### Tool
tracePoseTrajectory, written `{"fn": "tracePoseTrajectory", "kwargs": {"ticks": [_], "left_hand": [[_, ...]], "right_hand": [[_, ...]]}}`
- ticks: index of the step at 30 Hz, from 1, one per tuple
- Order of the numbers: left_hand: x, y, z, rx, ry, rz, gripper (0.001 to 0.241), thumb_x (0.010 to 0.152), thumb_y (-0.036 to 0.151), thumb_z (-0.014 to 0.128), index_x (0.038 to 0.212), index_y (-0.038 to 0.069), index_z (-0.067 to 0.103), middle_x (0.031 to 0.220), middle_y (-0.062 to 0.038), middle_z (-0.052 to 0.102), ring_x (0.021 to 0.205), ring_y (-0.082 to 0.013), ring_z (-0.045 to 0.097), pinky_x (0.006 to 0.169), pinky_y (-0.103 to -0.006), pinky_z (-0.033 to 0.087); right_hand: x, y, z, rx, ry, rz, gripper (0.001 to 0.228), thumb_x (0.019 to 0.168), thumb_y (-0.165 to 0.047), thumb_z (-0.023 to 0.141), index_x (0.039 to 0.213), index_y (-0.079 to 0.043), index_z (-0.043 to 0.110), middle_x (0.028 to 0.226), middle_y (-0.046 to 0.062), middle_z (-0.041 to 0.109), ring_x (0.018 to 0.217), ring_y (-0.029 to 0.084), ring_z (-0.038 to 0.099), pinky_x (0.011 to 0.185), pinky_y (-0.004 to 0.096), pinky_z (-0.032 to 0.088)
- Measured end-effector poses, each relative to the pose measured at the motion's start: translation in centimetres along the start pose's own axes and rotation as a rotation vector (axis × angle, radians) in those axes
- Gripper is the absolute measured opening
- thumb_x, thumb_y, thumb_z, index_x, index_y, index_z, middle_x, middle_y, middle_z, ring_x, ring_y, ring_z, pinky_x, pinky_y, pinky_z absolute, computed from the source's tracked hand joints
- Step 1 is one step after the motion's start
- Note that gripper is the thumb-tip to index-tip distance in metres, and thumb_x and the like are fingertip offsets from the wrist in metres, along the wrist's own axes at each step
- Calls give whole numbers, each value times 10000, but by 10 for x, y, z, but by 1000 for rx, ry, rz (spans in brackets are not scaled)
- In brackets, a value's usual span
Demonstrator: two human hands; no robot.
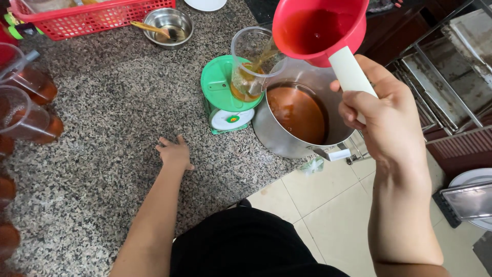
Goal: Measuring and pouring liquid from a large pot into several plastic cups using a red scoop and a kitchen scale.
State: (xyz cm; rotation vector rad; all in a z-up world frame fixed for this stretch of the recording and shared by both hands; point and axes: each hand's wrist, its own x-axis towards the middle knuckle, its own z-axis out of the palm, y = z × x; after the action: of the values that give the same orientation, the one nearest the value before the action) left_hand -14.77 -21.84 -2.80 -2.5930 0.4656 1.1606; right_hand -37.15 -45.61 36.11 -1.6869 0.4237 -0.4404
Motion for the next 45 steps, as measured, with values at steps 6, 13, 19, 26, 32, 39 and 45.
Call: {"fn": "tracePoseTrajectory", "kwargs": {"ticks": [6,13,19,26,32,39,45], "left_hand": [[-3,-1,0,7,41,8,1337,776,596,856,1660,123,-28,1634,-401,31,1474,-578,233,968,-441,585],[-2,-1,2,-1,46,11,1352,771,581,872,1661,123,-36,1624,-412,31,1470,-583,222,1013,-473,546],[2,0,2,8,24,2,1350,781,585,862,1655,126,-59,1625,-411,9,1477,-584,202,1010,-472,556],[0,0,3,33,38,3,1357,778,598,854,1660,118,-57,1627,-412,37,1485,-576,198,983,-461,576],[2,-1,5,40,51,10,1356,777,606,853,1657,114,-54,1619,-419,54,1494,-575,177,996,-468,564],[2,-2,4,86,54,43,1373,773,645,835,1656,80,-50,1599,-451,86,1484,-581,192,1022,-487,534],[-5,-3,0,61,44,52,1362,778,634,835,1650,66,-44,1599,-445,107,1494,-582,170,1050,-507,524]], "right_hand": [[-1,1,1,-11,3,-14,604,848,93,498,1449,44,544,1038,76,671,630,82,504,515,213,357],[-1,-2,2,-37,18,-17,630,849,91,503,1477,41,534,1041,72,675,632,78,509,522,215,365],[0,-4,4,-77,27,-25,650,848,88,509,1494,33,536,1040,66,680,642,73,525,529,211,377],[3,-3,4,-70,39,-16,669,839,98,514,1503,18,531,1034,61,688,634,69,529,522,206,379],[4,-3,1,-73,35,-23,673,844,104,515,1511,18,533,1039,68,683,645,69,529,533,207,389],[5,-3,1,-74,39,-26,673,839,108,515,1508,25,530,1058,74,684,649,72,528,540,207,393],[3,-7,4,-78,27,-37,680,839,114,509,1513,28,532,1058,73,677,653,73,521,548,207,394]]}}
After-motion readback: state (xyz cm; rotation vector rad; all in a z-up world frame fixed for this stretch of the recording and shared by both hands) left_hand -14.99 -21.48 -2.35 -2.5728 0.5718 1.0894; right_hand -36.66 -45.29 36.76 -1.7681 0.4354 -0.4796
